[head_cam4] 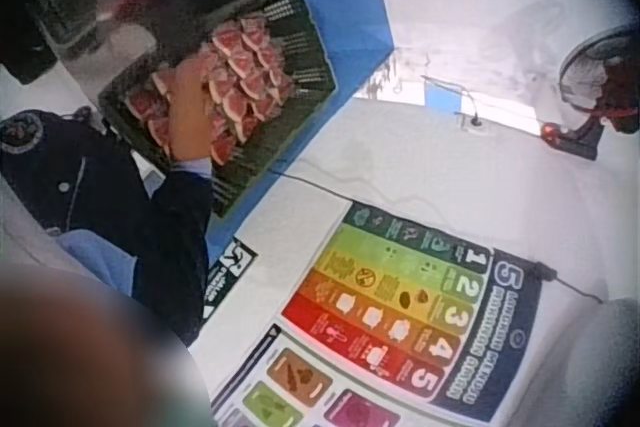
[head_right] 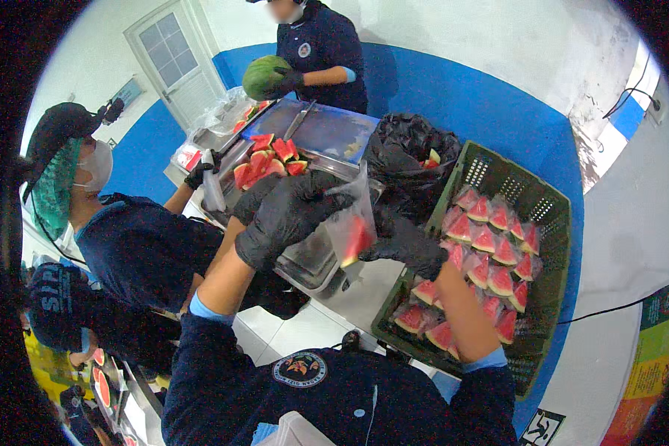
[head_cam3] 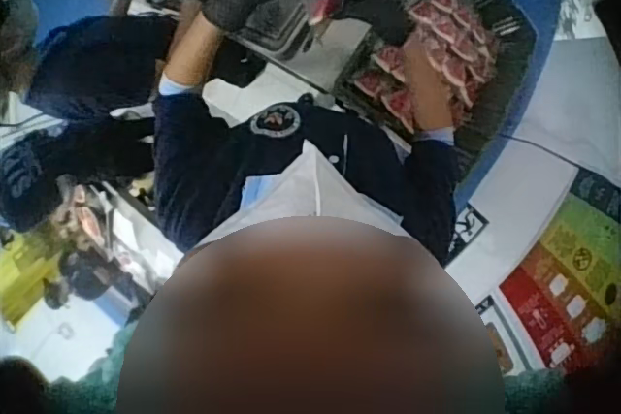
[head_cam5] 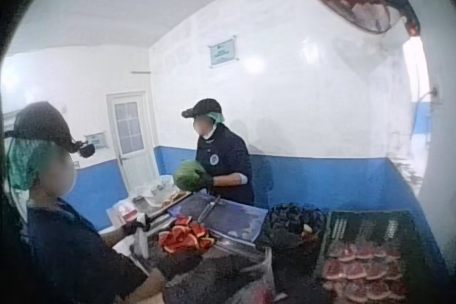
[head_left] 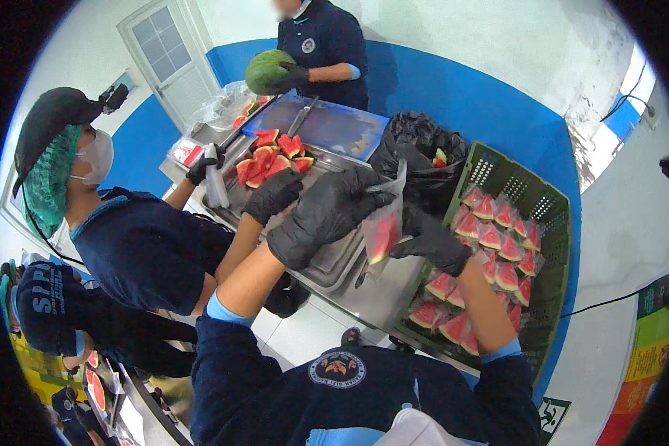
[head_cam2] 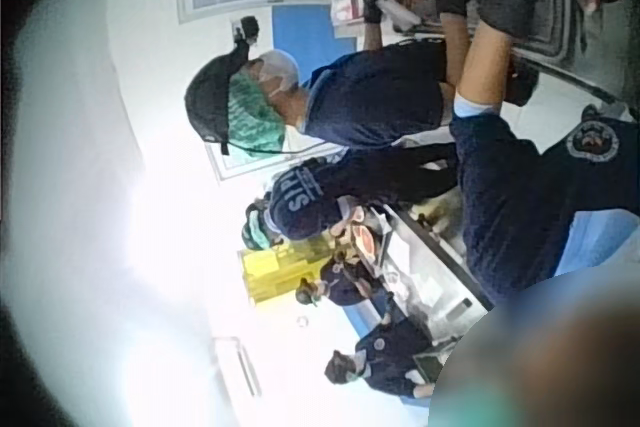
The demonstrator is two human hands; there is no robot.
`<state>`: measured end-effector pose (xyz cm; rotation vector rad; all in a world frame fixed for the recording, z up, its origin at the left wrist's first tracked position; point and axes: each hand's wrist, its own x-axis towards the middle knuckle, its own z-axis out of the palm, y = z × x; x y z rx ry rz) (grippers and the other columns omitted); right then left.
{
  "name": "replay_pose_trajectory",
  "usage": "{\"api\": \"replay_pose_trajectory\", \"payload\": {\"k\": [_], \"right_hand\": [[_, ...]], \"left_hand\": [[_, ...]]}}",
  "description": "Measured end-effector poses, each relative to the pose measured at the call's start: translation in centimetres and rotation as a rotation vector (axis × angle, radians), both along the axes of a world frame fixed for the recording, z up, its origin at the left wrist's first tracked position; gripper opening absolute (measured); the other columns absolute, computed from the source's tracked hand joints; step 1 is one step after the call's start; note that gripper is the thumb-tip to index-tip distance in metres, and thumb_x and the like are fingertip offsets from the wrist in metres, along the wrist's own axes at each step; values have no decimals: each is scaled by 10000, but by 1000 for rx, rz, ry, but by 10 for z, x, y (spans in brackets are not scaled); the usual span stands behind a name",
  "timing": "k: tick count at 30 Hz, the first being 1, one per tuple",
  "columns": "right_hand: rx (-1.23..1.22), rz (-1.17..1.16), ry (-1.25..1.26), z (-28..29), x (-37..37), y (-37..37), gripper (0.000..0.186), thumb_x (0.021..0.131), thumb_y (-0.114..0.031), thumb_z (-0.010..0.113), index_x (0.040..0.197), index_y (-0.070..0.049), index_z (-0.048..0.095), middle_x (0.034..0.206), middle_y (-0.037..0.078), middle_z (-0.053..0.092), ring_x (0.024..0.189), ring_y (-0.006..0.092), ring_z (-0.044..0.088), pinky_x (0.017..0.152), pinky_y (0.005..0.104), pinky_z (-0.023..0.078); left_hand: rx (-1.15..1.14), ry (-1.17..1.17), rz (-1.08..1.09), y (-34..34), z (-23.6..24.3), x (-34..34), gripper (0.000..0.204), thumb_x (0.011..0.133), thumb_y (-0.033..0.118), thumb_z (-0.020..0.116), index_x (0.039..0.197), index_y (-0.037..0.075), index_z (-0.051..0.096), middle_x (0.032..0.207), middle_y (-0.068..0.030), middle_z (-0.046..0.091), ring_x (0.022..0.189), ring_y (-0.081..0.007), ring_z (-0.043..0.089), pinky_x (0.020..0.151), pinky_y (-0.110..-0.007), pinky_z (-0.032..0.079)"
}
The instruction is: The person repeatedly picks watermelon slices from a metal tray, places them into clear plastic bags, and arranges the filled bags in a green crate. A coworker cuts whole watermelons in the background.
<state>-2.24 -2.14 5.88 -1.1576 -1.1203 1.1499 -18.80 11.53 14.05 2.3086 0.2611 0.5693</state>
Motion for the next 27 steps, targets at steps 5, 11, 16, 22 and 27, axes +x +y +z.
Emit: {"api": "replay_pose_trajectory", "payload": {"k": [5,11,16,22,27], "right_hand": [[-187,-76,-160,-18,-4,-2,431,748,-228,747,1094,-4,619,991,45,635,896,133,553,832,289,445],[-118,-136,-208,-46,9,-10,379,809,-190,646,1136,-4,596,992,46,628,882,111,542,816,273,446],[94,-144,-198,-70,27,-31,352,860,-158,577,1191,-39,568,1049,45,612,962,153,564,835,281,458],[140,-191,62,-51,57,-76,317,912,-172,536,1189,-18,544,1120,75,604,1034,200,581,891,331,471],[329,-347,66,-20,118,-95,402,916,-187,561,1283,-46,480,1225,112,561,1072,242,576,951,373,448]], "left_hand": [[-322,81,39,-3,12,1,334,893,302,592,1103,44,621,1066,-94,637,972,-182,609,863,-315,469],[-394,285,-101,-10,-6,0,511,865,287,618,1283,26,484,1210,-161,566,1109,-210,547,934,-351,434],[426,120,-377,-43,-39,14,601,782,326,701,1292,95,482,1277,-155,522,1141,-354,521,980,-424,421],[731,27,-309,-69,-72,66,534,809,284,669,1292,132,497,1328,-123,479,1237,-306,438,1019,-433,382],[418,-277,-203,-67,-80,151,449,858,161,607,1290,110,497,1246,-123,540,1090,-279,545,907,-357,460]]}}
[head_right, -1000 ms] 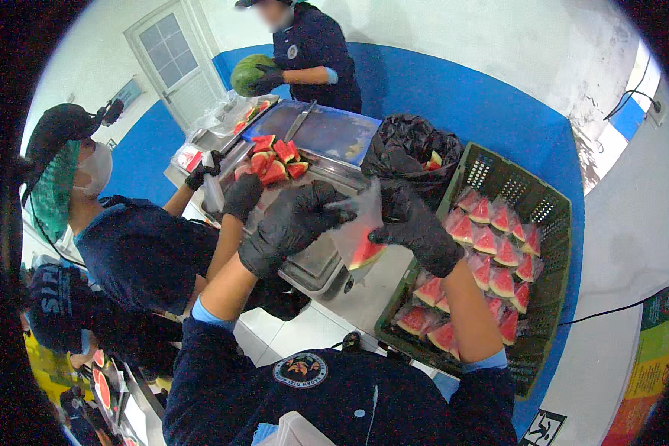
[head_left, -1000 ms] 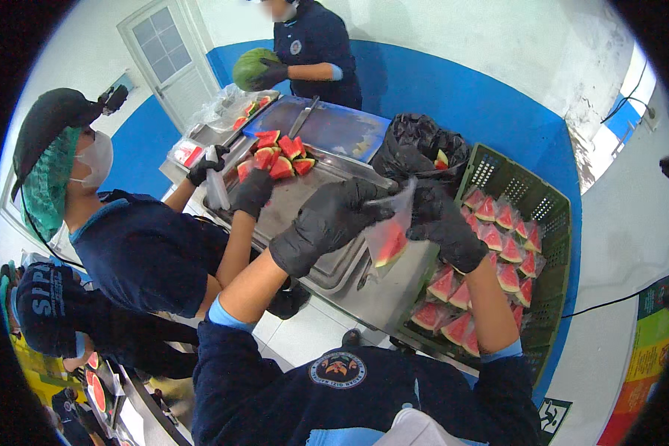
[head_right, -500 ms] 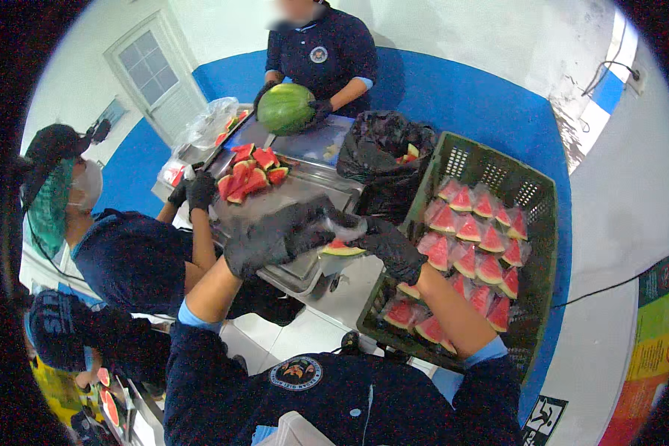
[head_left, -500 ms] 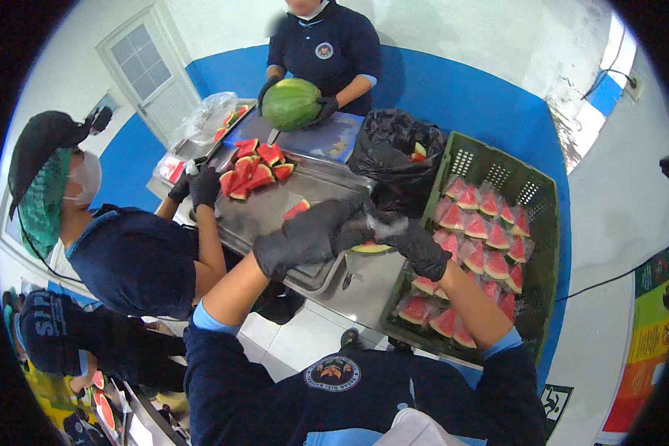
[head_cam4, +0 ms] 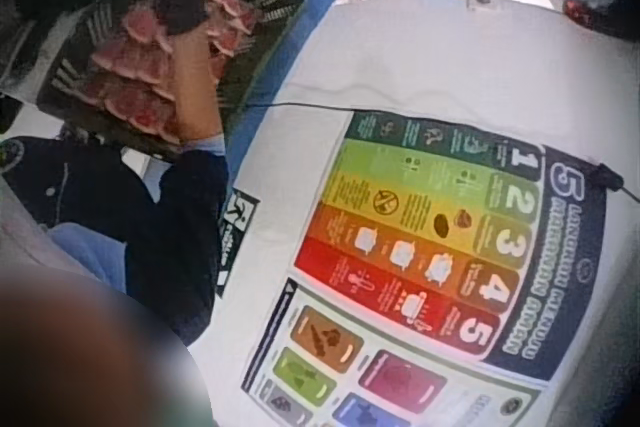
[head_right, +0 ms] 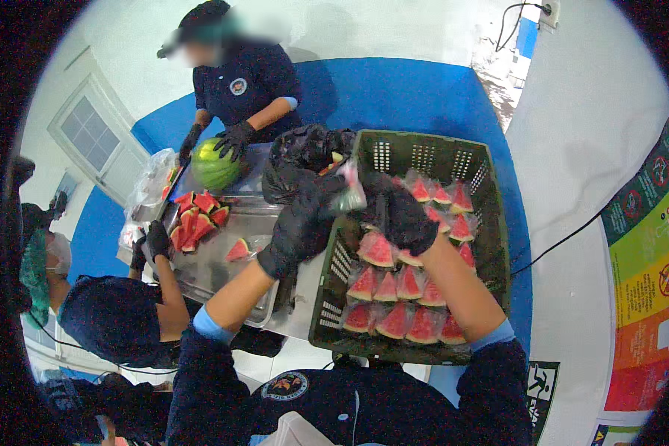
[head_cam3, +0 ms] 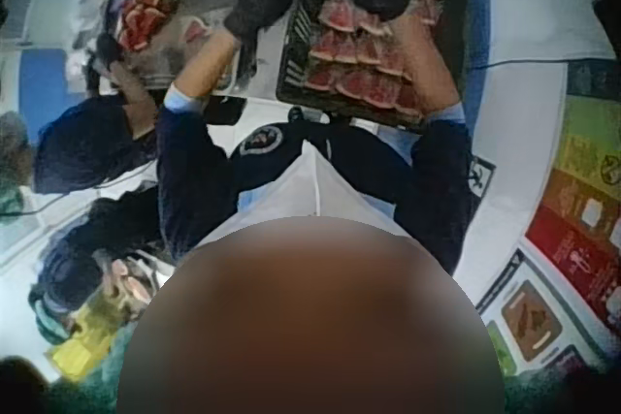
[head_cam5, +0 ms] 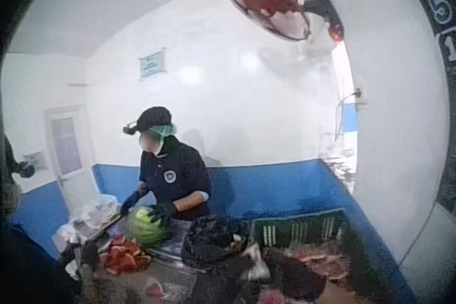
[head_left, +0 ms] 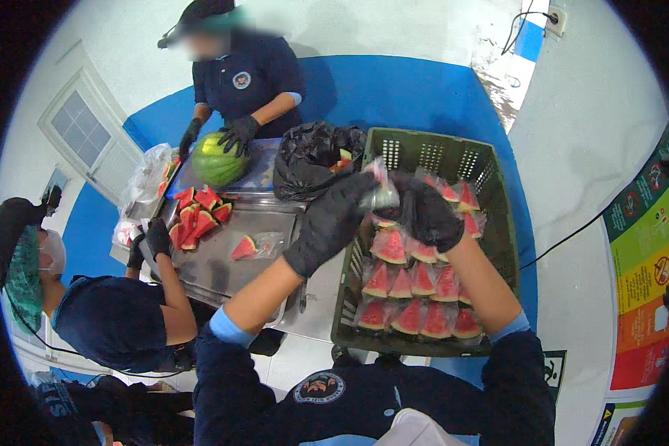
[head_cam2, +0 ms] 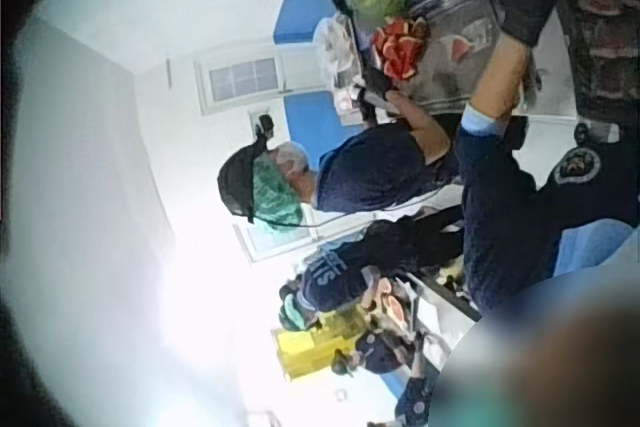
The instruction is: The person repeatedly picks watermelon slices from a metal tray, places them into clear plastic bags, and arranges the filled bags in a green crate. A coworker cuts whole watermelons in the background.
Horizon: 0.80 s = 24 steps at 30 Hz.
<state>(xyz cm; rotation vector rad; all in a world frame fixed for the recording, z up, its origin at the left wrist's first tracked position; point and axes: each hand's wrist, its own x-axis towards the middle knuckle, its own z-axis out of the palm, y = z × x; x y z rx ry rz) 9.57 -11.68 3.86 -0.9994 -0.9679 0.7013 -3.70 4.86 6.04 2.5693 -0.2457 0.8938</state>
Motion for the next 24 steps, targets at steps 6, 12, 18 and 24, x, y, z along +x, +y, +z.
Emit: {"api": "replay_pose_trajectory", "payload": {"k": [6,12,18,24], "right_hand": [[-15,58,498,-63,100,3,351,925,-193,537,1253,-69,520,1221,104,566,981,248,622,906,406,498],[-277,-468,-111,-152,201,54,335,811,-146,666,1124,-64,576,1029,60,623,838,214,625,730,364,526],[-754,-523,-180,-160,243,102,584,678,-288,780,1163,-45,562,990,93,614,820,227,593,712,375,483],[-948,-233,-148,-160,257,110,699,660,-322,789,1235,-9,544,1091,122,597,861,228,562,766,398,459]], "left_hand": [[-1095,165,-42,-29,-17,114,441,810,160,662,1196,-10,531,1061,-108,613,916,-173,567,780,-298,463],[-1069,310,-26,-16,-47,134,491,839,112,602,1307,52,466,1155,-101,563,1018,-179,540,841,-310,471],[-1114,280,71,-14,-37,45,551,849,175,618,1352,56,429,1247,-115,536,1112,-190,517,959,-316,408],[-1276,285,216,-13,-23,-23,576,842,170,609,1360,13,410,1279,-117,529,1148,-205,504,986,-316,395]]}}
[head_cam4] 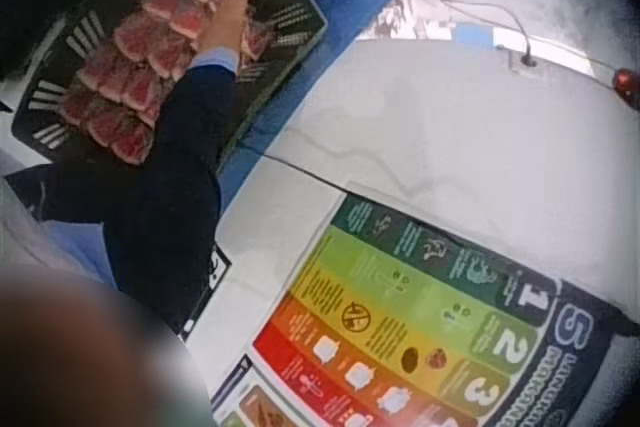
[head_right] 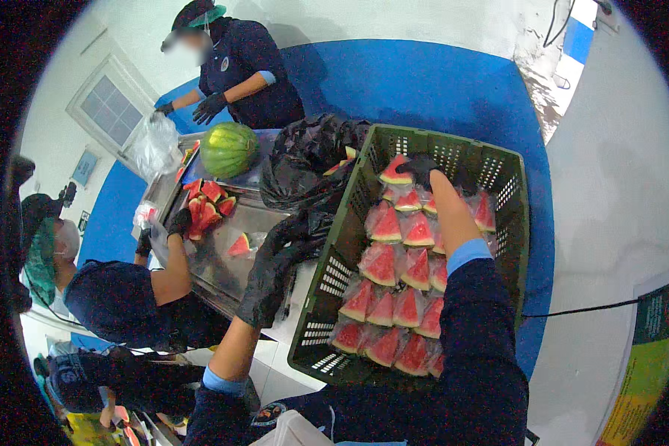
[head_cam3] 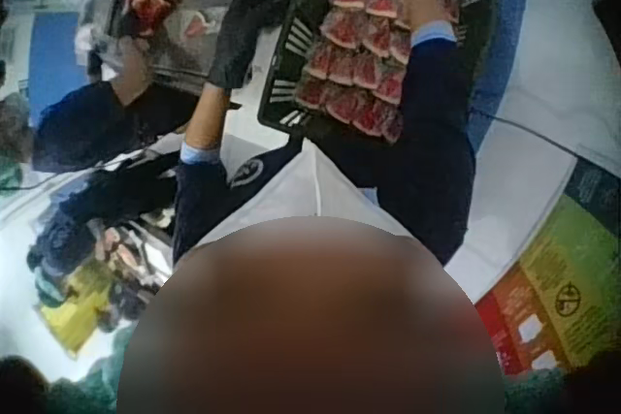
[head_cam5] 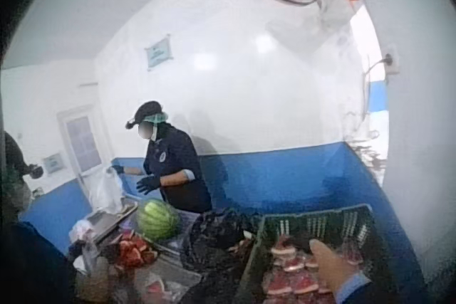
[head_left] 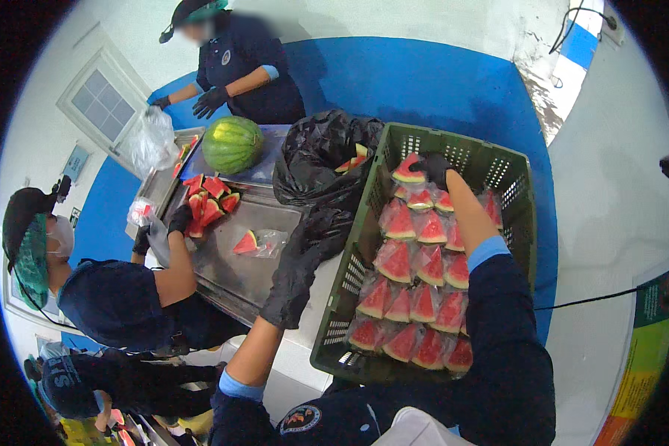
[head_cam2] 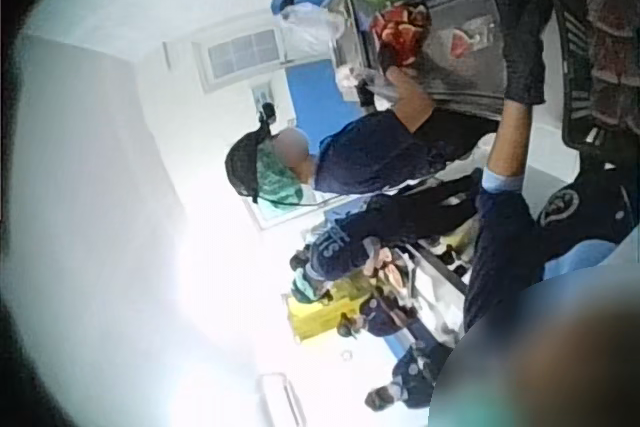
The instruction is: The person repeatedly picks watermelon slices from a metal tray, places them into clear plastic bags, and arranges the filled bags in a green crate. A coworker cuts whole watermelons in the background.
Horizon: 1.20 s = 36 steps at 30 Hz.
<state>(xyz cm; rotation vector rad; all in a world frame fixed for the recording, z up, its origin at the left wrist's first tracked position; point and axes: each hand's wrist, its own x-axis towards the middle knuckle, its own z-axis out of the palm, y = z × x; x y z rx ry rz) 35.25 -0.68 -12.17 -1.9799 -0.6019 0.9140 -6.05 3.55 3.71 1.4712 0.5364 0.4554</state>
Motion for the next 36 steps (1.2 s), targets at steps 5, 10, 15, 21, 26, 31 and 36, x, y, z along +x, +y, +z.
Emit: {"api": "replay_pose_trajectory", "payload": {"k": [5,10,15,21,26,31,36], "right_hand": [[132,-141,18,-16,-12,4,738,673,-292,777,1329,-108,493,1302,148,528,1162,299,509,944,393,416],[135,-107,-272,-37,-15,13,614,766,-293,680,1321,-110,492,1290,173,529,1182,327,502,980,401,402],[-92,89,-621,-51,-2,11,526,822,-283,620,1303,-104,502,1258,203,542,1193,355,487,981,415,402],[-60,-36,-611,-47,-18,-6,623,782,-419,632,1319,-142,481,1328,169,491,1189,376,492,984,433,419],[-46,-34,-754,-47,-34,-17,520,805,-378,632,1203,-48,568,1201,223,567,1106,389,538,955,444,426],[-215,64,-917,-35,-34,-15,449,851,-391,552,1141,-52,603,1190,230,567,1109,387,536,957,467,420],[-264,120,-912,28,-60,-21,427,853,-358,564,1146,-50,597,1149,239,588,1073,382,561,935,458,435]], "left_hand": [[-29,109,123,-2,-4,-19,512,853,134,595,1326,12,440,1215,-106,564,1100,-200,547,947,-325,437],[-140,38,124,-7,-8,-31,510,848,126,587,1325,15,443,1192,-108,578,1034,-202,588,926,-331,452],[-64,100,91,-8,-3,-44,556,837,161,609,1327,-20,417,1224,-126,563,1061,-196,574,918,-311,455],[-146,58,136,-11,-6,-54,518,812,165,641,1271,-25,493,1164,-115,598,1018,-196,601,901,-304,467],[-119,134,162,-7,-12,-70,489,840,133,605,1292,11,466,1216,-112,569,1029,-192,588,928,-323,446],[84,187,264,18,-44,-102,384,868,160,590,1228,32,546,1126,-91,619,951,-183,612,849,-310,477],[332,439,446,79,-94,-140,286,870,123,581,1140,37,622,1060,-104,660,930,-188,628,820,-315,485]]}}
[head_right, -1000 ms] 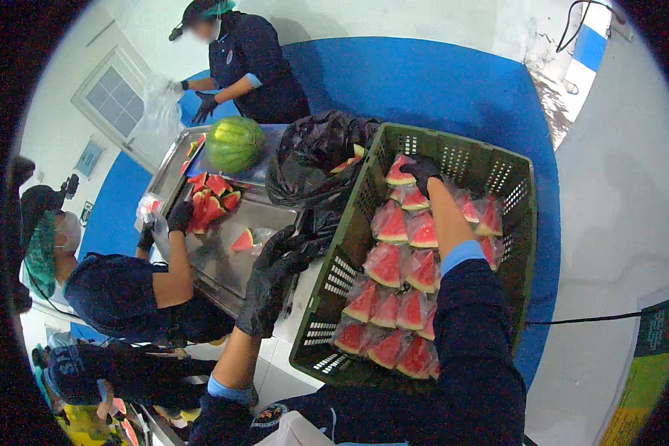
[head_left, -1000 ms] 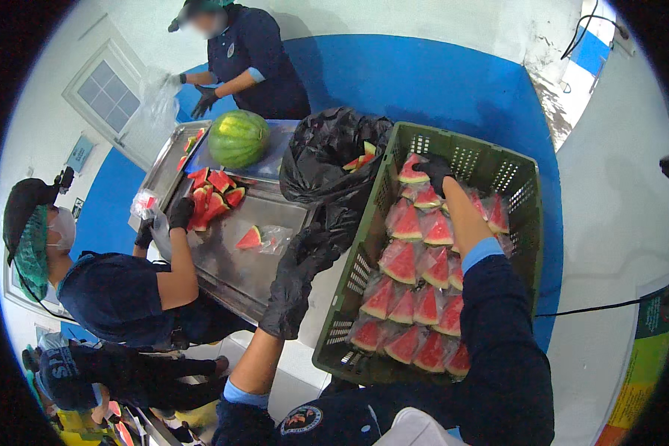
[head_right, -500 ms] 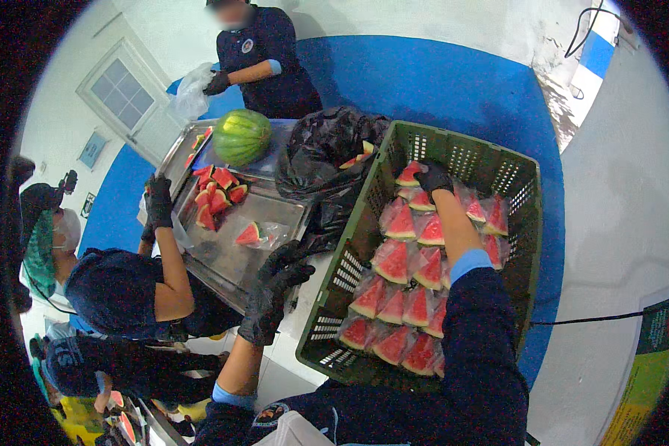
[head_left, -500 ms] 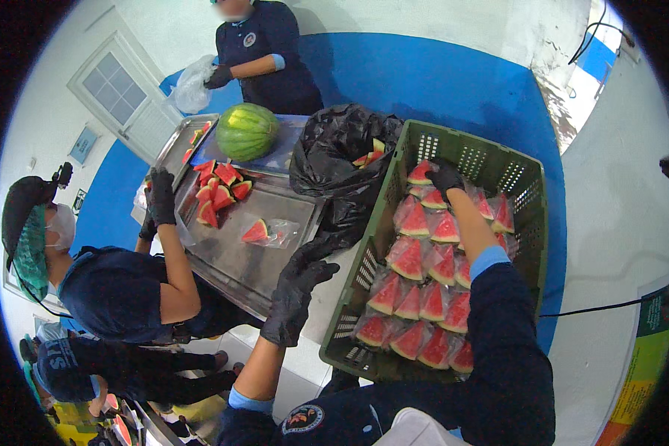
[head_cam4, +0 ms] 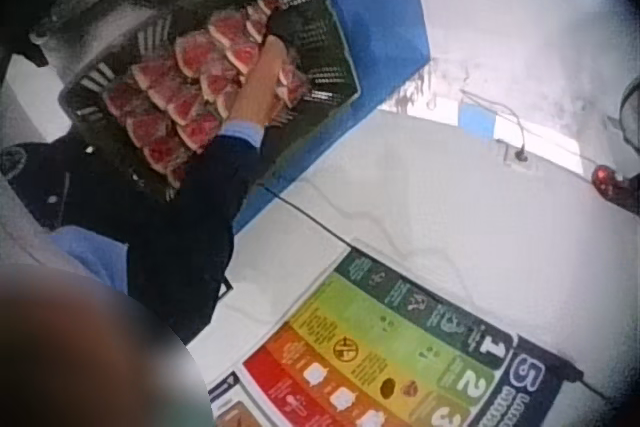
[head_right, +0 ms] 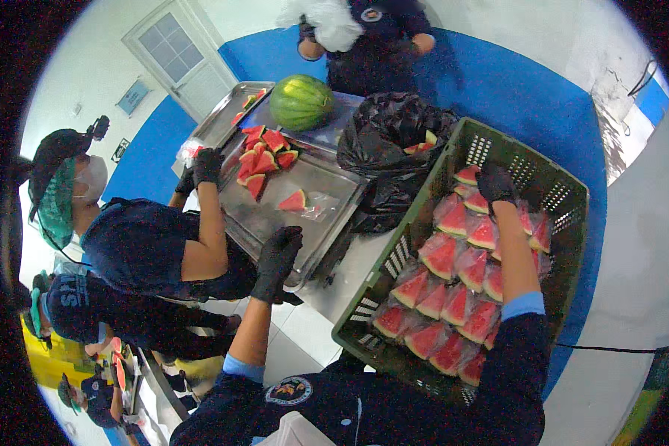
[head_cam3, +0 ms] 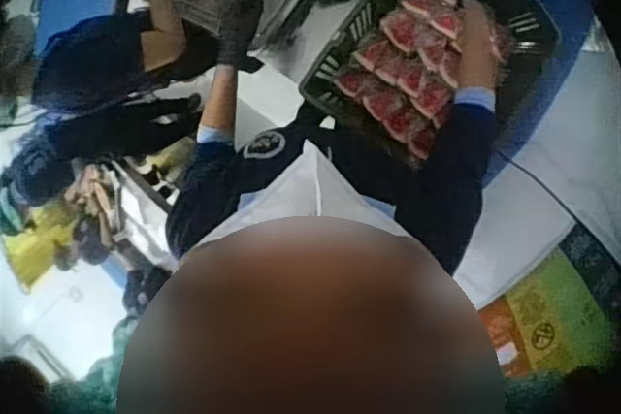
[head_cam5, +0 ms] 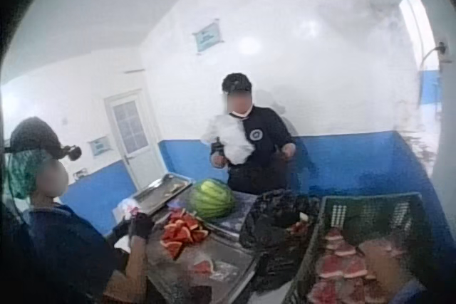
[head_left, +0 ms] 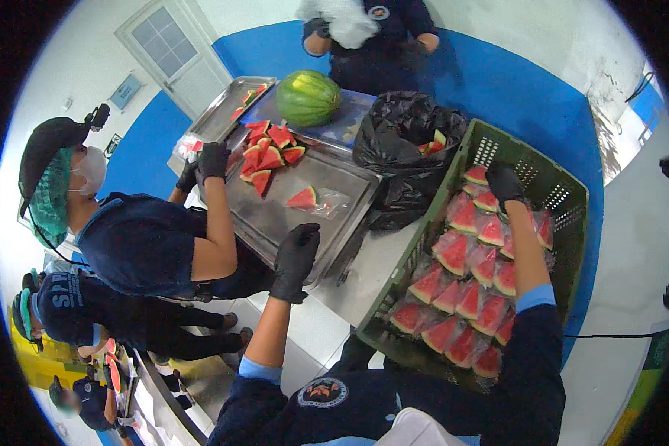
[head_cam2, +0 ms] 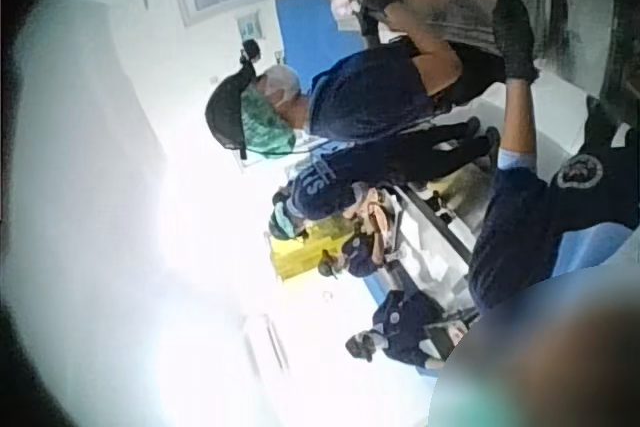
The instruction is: The person repeatedly picks watermelon slices from a metal tray, places them into clear plastic bags, and arranges the filled bags in a green crate. A coworker cuts whole watermelons in the background.
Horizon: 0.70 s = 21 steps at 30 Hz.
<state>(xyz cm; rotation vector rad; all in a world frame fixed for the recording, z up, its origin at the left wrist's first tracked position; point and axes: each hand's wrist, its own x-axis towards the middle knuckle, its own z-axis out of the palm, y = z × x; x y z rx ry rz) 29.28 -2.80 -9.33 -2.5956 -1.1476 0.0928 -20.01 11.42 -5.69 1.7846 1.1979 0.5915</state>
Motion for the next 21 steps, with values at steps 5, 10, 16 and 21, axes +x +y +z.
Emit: {"api": "replay_pose_trajectory", "payload": {"k": [5,10,16,21], "right_hand": [[435,23,42,81,-61,-12,317,860,-262,538,1047,-22,626,1056,234,611,1008,396,575,878,461,461],[637,179,171,129,-152,-1,273,890,-239,538,1067,-55,636,1034,211,634,944,370,613,840,424,480],[341,336,352,125,-248,39,335,883,-290,593,1146,-85,629,1144,146,621,1080,236,579,933,352,431],[225,540,541,83,-280,104,713,779,-267,722,1389,-124,380,1324,168,497,1232,288,464,1001,384,391]], "left_hand": [[446,280,-118,44,-47,24,298,844,307,599,1027,79,660,996,-141,659,940,-304,631,828,-421,482],[597,270,66,79,-86,60,294,813,353,624,923,83,668,923,-151,648,916,-332,629,772,-448,493],[592,481,-203,127,-84,41,219,822,257,561,861,73,672,899,-200,632,869,-369,623,719,-471,503],[416,231,-79,132,-17,15,293,851,273,543,1046,87,659,991,-206,636,899,-376,620,787,-455,484]]}}
